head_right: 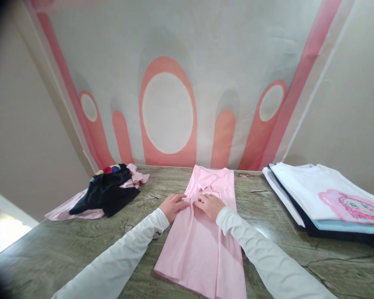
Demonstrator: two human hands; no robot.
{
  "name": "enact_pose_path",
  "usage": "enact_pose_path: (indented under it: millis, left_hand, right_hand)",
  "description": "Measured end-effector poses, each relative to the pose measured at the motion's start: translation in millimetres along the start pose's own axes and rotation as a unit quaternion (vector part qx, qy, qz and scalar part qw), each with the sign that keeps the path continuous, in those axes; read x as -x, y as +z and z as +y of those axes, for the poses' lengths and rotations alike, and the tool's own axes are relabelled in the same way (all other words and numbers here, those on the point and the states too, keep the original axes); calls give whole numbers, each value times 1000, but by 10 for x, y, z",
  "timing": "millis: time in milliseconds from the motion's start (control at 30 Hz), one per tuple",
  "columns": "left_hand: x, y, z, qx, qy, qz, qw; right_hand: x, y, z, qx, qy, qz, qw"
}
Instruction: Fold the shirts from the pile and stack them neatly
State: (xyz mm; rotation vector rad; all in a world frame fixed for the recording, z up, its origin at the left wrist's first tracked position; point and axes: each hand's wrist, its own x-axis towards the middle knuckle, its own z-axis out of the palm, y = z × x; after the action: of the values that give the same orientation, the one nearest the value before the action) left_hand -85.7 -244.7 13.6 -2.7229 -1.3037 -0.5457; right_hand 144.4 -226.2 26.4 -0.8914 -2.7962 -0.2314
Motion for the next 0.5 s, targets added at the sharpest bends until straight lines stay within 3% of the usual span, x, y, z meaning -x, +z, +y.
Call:
enact_pose_path:
  millis: [233, 500]
  left_hand:
    - [-27, -19, 23, -19, -13, -32, 999]
    - [-38, -212, -7, -37, -35, -59, 997]
  right_hand:
    - [-16, -60, -7, 7, -11, -25, 1000]
    - [-17, -43, -2, 3, -6, -25, 1000]
